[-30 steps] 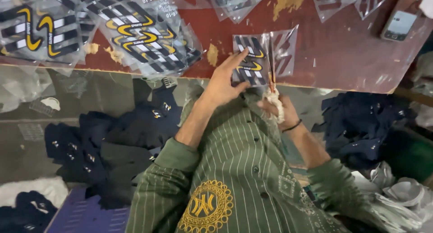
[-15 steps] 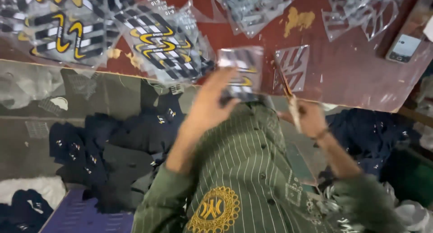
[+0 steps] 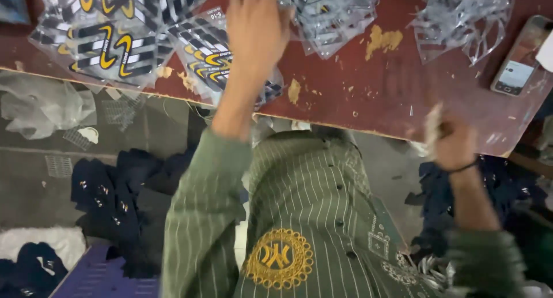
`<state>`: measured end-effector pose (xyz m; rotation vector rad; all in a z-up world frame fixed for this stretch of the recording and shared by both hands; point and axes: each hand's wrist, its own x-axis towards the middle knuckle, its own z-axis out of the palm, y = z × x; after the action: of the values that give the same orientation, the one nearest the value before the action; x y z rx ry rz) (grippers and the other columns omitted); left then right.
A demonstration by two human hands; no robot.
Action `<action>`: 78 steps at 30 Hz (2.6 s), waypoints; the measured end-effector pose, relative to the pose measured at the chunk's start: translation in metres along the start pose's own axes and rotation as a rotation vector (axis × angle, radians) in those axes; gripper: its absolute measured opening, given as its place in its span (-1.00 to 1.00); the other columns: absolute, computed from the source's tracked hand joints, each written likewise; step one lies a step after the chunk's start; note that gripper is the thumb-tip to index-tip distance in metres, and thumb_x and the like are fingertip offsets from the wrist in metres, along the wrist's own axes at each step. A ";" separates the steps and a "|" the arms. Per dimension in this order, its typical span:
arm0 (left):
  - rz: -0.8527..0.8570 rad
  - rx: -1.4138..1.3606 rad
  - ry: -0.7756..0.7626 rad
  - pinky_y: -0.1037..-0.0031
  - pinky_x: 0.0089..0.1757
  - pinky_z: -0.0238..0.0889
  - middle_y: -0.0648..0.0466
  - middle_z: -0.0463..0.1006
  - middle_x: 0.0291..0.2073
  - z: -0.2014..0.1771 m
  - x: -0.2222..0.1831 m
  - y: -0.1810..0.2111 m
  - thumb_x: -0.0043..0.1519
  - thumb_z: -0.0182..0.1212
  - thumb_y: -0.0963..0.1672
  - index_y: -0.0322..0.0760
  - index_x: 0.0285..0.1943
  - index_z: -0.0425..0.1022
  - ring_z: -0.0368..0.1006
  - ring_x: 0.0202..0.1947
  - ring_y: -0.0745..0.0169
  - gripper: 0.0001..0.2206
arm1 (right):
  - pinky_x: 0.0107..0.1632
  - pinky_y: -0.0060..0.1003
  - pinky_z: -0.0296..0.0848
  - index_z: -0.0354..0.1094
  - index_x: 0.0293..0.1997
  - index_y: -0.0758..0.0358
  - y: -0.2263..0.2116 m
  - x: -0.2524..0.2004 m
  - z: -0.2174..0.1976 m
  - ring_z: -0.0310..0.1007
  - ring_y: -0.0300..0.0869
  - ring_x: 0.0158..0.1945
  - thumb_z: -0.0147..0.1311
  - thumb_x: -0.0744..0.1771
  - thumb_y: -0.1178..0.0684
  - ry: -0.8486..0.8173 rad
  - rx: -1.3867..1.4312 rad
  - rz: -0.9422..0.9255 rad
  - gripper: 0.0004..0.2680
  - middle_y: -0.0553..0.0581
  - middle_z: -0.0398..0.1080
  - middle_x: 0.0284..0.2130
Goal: Trimming excess plastic material from logo patches using scissors on a production workbench.
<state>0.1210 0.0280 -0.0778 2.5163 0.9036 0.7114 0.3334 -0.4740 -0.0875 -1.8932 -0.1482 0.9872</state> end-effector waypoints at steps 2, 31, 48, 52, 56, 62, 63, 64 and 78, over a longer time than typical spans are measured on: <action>-0.006 -0.054 0.008 0.09 -0.15 0.38 -0.14 0.50 -0.05 0.045 0.016 -0.011 0.07 0.46 -0.06 -0.26 0.08 0.40 0.47 -0.11 -0.22 -0.55 | -0.38 -0.35 0.42 0.48 -0.27 0.36 -0.022 -0.045 0.067 0.43 -0.32 -0.39 0.39 0.24 0.07 0.050 -0.695 -0.202 -0.81 0.03 0.48 -0.44; -0.205 -0.797 -0.283 0.25 0.06 0.41 -0.15 0.42 0.15 0.087 -0.103 0.080 0.27 0.23 -0.26 -0.26 0.44 0.30 0.46 0.10 -0.14 -0.49 | -0.37 -0.36 0.34 0.30 -0.09 0.29 0.056 -0.102 0.117 0.30 -0.34 -0.39 0.22 0.30 0.02 -0.290 -0.126 0.104 -0.78 -0.02 0.33 -0.42; -0.267 -0.894 -0.459 0.26 0.35 0.14 -0.19 0.21 0.44 0.056 -0.140 0.077 -0.02 0.60 -0.21 -0.29 0.54 0.11 0.20 0.44 -0.20 -0.09 | -0.33 -0.39 0.27 0.31 -0.10 0.24 0.030 -0.082 0.168 0.28 -0.35 -0.38 0.33 0.27 0.03 -0.224 0.036 0.152 -0.74 -0.05 0.31 -0.40; -0.266 -0.920 -0.452 0.28 0.37 0.13 -0.18 0.23 0.44 0.056 -0.140 0.073 0.01 0.58 -0.22 -0.30 0.55 0.12 0.20 0.45 -0.18 -0.11 | -0.47 -0.36 0.24 0.35 -0.32 0.28 0.024 -0.081 0.168 0.31 -0.33 -0.53 0.39 0.25 0.00 -0.145 -0.156 0.232 -0.77 -0.06 0.35 -0.57; -0.222 -0.944 -0.485 0.28 0.38 0.10 -0.19 0.22 0.44 0.058 -0.144 0.072 -0.01 0.57 -0.23 -0.32 0.54 0.11 0.18 0.45 -0.20 -0.11 | -0.47 -0.42 0.29 0.39 -0.35 0.18 0.029 -0.071 0.169 0.36 -0.39 -0.53 0.35 0.24 -0.02 -0.151 -0.136 0.254 -0.82 -0.11 0.39 -0.58; -0.211 -0.961 -0.509 0.28 0.39 0.09 -0.19 0.21 0.44 0.060 -0.144 0.070 -0.01 0.55 -0.23 -0.32 0.55 0.09 0.18 0.46 -0.19 -0.10 | -0.50 -0.36 0.24 0.35 -0.42 0.27 0.007 -0.070 0.176 0.31 -0.31 -0.58 0.40 0.24 -0.01 -0.077 -0.266 0.287 -0.76 -0.02 0.34 -0.62; -0.212 -0.963 -0.503 0.28 0.39 0.09 -0.19 0.21 0.44 0.062 -0.144 0.070 -0.01 0.55 -0.23 -0.32 0.55 0.09 0.18 0.46 -0.19 -0.10 | -0.50 -0.36 0.24 0.35 -0.42 0.27 0.008 -0.066 0.175 0.31 -0.31 -0.58 0.40 0.24 -0.01 -0.078 -0.271 0.284 -0.76 -0.02 0.34 -0.62; -0.203 -0.963 -0.514 0.28 0.39 0.09 -0.19 0.21 0.44 0.062 -0.146 0.069 0.00 0.55 -0.23 -0.32 0.55 0.09 0.17 0.46 -0.19 -0.10 | -0.49 -0.38 0.26 0.38 -0.38 0.23 0.010 -0.066 0.176 0.33 -0.33 -0.56 0.38 0.23 -0.01 -0.084 -0.137 0.277 -0.79 -0.06 0.37 -0.58; -0.182 -0.959 -0.599 0.28 0.37 0.06 -0.20 0.22 0.43 0.043 -0.147 0.069 -0.03 0.52 -0.24 -0.31 0.53 0.11 0.15 0.46 -0.19 -0.12 | -0.52 -0.41 0.22 0.39 -0.34 0.13 -0.017 -0.044 0.192 0.32 -0.36 -0.58 0.33 0.26 0.01 -0.062 0.047 0.260 -0.85 -0.07 0.34 -0.60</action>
<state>0.0803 -0.1275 -0.1273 1.5983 0.4031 0.1990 0.1776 -0.3524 -0.0895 -1.8709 0.0878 1.2137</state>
